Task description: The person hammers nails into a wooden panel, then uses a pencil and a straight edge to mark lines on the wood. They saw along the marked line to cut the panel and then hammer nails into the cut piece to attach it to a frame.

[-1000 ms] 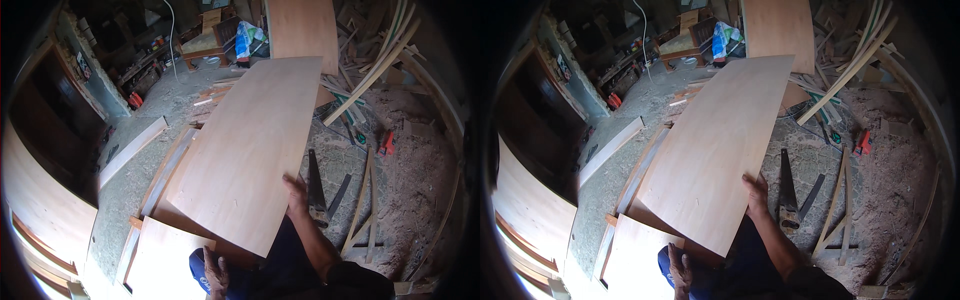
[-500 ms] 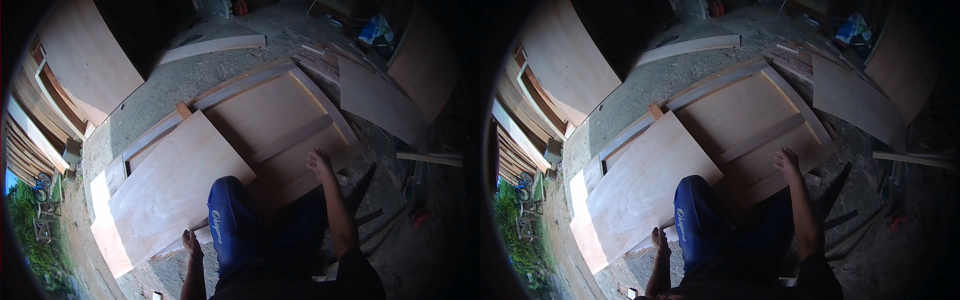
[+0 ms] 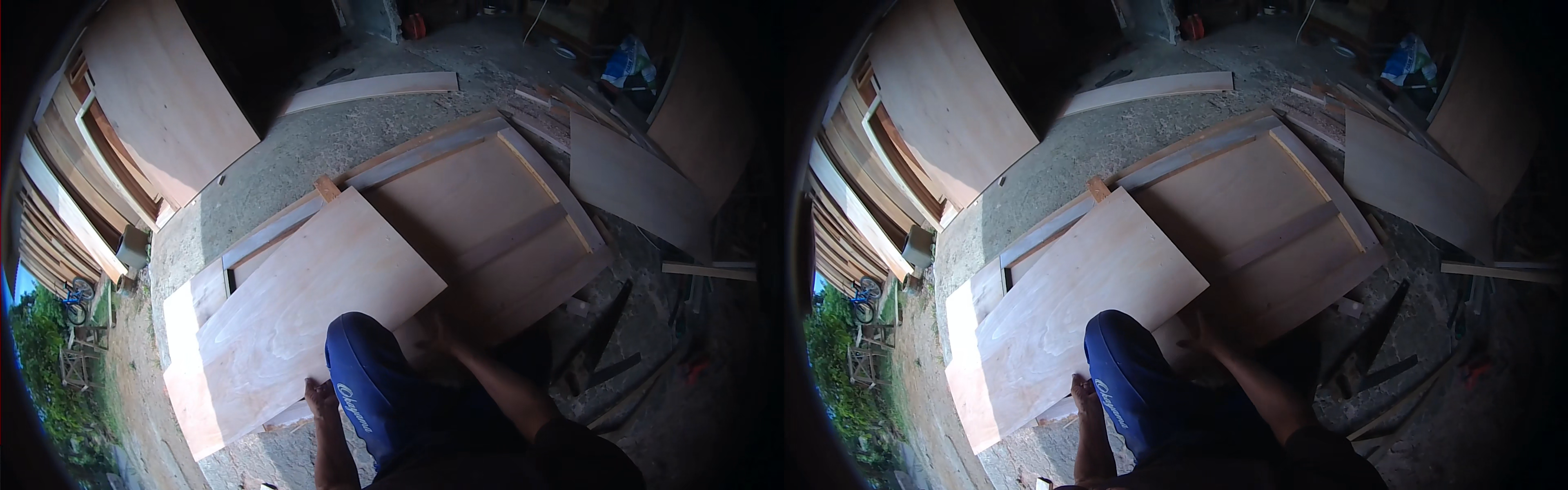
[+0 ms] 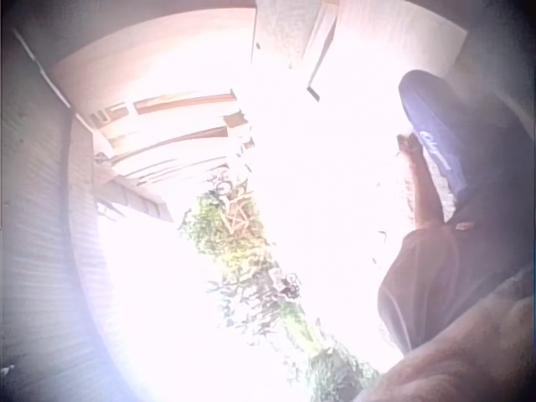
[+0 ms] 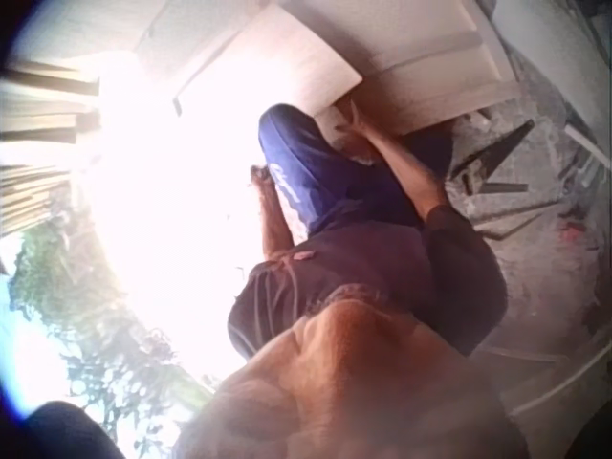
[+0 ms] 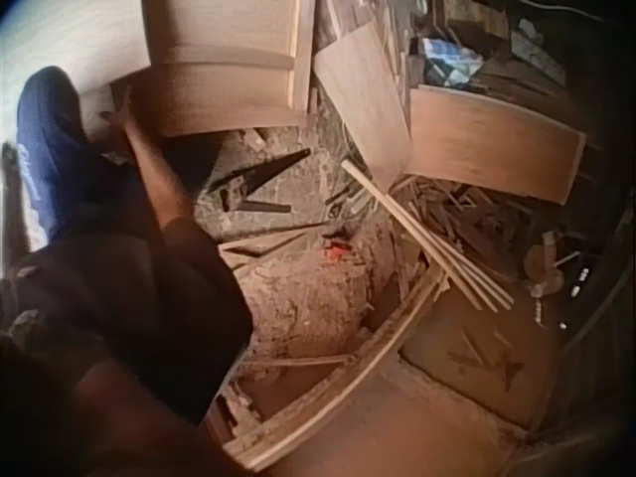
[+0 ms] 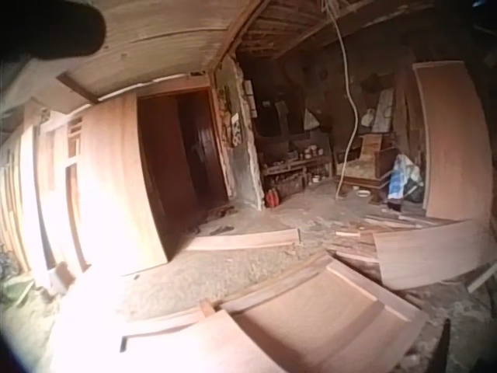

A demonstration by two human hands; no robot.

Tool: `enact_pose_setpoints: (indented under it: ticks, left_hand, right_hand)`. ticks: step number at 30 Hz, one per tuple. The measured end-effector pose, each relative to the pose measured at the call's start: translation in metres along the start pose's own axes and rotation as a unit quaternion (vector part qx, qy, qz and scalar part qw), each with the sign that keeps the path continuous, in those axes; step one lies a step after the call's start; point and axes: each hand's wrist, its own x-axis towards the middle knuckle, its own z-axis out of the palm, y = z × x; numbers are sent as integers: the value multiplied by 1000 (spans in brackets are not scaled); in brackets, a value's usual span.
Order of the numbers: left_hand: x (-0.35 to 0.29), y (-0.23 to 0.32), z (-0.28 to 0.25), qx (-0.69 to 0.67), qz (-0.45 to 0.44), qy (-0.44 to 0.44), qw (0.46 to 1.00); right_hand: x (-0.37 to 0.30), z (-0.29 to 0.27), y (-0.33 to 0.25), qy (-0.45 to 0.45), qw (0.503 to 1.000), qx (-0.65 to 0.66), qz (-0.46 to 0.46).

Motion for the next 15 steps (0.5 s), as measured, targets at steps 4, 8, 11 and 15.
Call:
enact_pose_setpoints:
  ticks: [4,8,11,15]
  left_hand:
    - [23,-45,103,60,50,89,993]
    - [43,23,127,61,120,11,991]
    - [60,17,130,77,116,6,990]
    - [85,3,110,121,91,15,988]
  right_hand:
    - [5,-23,91,-9,994,110,-11]
    - [-7,-79,-2,-73,976,199,55]
    - [-48,-164,-34,-86,959,241,124]
    - [-128,-215,7,61,940,322,92]
